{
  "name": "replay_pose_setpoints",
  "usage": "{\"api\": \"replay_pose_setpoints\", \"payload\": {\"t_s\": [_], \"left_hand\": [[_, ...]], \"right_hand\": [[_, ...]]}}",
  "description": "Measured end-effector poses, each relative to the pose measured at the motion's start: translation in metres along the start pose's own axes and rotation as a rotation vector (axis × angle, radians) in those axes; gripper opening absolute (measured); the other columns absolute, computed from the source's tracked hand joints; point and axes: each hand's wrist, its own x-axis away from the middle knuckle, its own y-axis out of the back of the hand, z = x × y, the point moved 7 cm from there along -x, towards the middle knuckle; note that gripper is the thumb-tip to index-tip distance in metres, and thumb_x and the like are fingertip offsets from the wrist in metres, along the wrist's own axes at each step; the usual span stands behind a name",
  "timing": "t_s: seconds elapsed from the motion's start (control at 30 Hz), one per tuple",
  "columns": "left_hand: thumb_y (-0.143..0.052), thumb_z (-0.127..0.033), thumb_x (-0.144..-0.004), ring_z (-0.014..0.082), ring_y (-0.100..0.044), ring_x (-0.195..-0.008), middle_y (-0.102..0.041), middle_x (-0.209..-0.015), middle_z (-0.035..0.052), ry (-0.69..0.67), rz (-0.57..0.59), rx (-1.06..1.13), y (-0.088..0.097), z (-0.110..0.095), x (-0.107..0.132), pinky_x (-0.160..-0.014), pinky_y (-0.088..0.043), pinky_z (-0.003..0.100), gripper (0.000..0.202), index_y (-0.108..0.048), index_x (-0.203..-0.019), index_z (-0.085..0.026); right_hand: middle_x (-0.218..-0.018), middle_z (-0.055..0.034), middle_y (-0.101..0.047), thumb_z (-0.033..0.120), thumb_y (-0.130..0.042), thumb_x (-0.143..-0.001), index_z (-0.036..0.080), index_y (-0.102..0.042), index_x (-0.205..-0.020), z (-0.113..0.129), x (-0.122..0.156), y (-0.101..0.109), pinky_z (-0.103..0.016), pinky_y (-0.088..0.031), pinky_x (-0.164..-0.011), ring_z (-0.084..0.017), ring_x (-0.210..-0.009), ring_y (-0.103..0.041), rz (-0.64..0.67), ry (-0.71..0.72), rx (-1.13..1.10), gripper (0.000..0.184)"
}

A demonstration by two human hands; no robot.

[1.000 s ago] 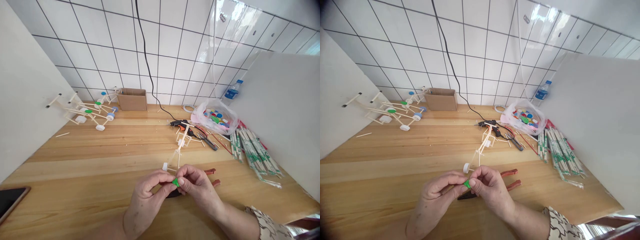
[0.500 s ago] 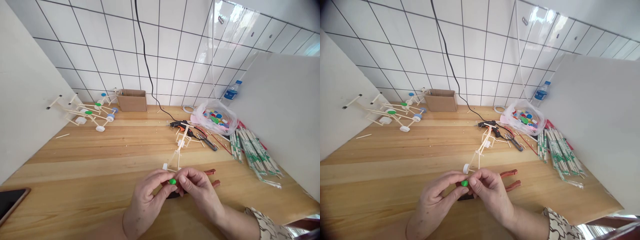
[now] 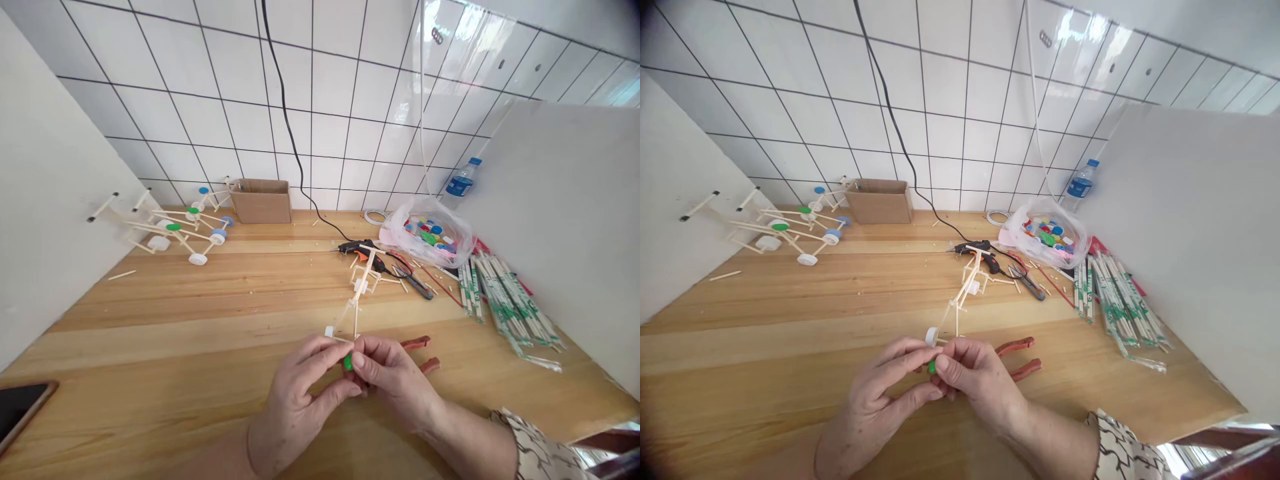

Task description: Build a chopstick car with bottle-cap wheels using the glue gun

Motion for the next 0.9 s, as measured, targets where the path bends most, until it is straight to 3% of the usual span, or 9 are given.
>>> {"api": "replay_pose_setpoints", "payload": {"t_s": [0.2,0.4,0.6,0.7,0.8,0.9], "left_hand": [[-0.06,-0.009,-0.077,0.0112,-0.061,-0.076,-0.063,-0.084,0.0025,-0.04,-0.025,-0.021,0.0007,0.0,0.0008,-0.069,-0.051,0.018,0.021,-0.063,-0.094,-0.019],[-0.057,-0.005,-0.078,0.0105,-0.06,-0.075,-0.058,-0.084,0.0025,-0.06,-0.007,0.022,0.0022,0.0004,0.0001,-0.066,-0.05,0.018,0.023,-0.063,-0.096,-0.019],[-0.058,-0.006,-0.078,0.0093,-0.057,-0.073,-0.056,-0.082,0.0006,-0.023,0.01,0.019,-0.0003,0.0028,0.0001,-0.066,-0.048,0.017,0.016,-0.062,-0.087,-0.019],[-0.062,-0.01,-0.076,0.0102,-0.055,-0.075,-0.056,-0.085,0.0005,0.02,0.021,0.005,-0.0001,0.0066,0.0007,-0.069,-0.048,0.019,0.022,-0.06,-0.095,-0.02],[-0.067,-0.013,-0.072,0.0132,-0.055,-0.084,-0.056,-0.093,0.002,0.03,0.09,0.052,-0.0018,0.0074,0.0004,-0.076,-0.048,0.023,0.042,-0.056,-0.111,-0.023],[-0.058,-0.009,-0.079,0.0146,-0.055,-0.09,-0.055,-0.096,0.0039,-0.014,0.196,0.151,-0.0056,0.0026,-0.0001,-0.079,-0.049,0.025,0.039,-0.056,-0.114,-0.024]], "right_hand": [[-0.054,0.0021,-0.051,0.044,-0.063,-0.073,0.012,-0.055,-0.066,0.0023,-0.0002,0.0009,-0.02,-0.031,-0.049,-0.006,-0.047,-0.042,-0.013,0.011,0.123,0.034],[-0.057,-0.0018,-0.055,0.048,-0.05,-0.082,0.01,-0.06,-0.07,0.0094,-0.0012,0.0018,-0.021,-0.033,-0.05,-0.008,-0.052,-0.046,0.013,0.054,0.197,0.041],[-0.063,-0.0003,-0.055,0.039,-0.064,-0.075,0.011,-0.061,-0.078,0.0037,0.0009,0.0008,-0.02,-0.034,-0.054,-0.007,-0.055,-0.047,0.033,-0.007,0.118,0.029],[-0.062,0.001,-0.054,0.038,-0.065,-0.074,0.011,-0.06,-0.074,0.0054,0.0009,-0.0003,-0.019,-0.034,-0.053,-0.006,-0.055,-0.046,0.028,-0.007,0.111,0.028],[-0.063,0.0017,-0.053,0.038,-0.066,-0.073,0.011,-0.059,-0.074,0.0077,0.0005,-0.0005,-0.019,-0.035,-0.053,-0.006,-0.054,-0.046,0.041,-0.019,0.085,0.028],[-0.06,0.0015,-0.054,0.038,-0.067,-0.072,0.011,-0.059,-0.073,0.0072,0.0003,-0.0005,-0.018,-0.036,-0.052,-0.005,-0.052,-0.047,0.091,-0.045,0.079,0.028]]}}
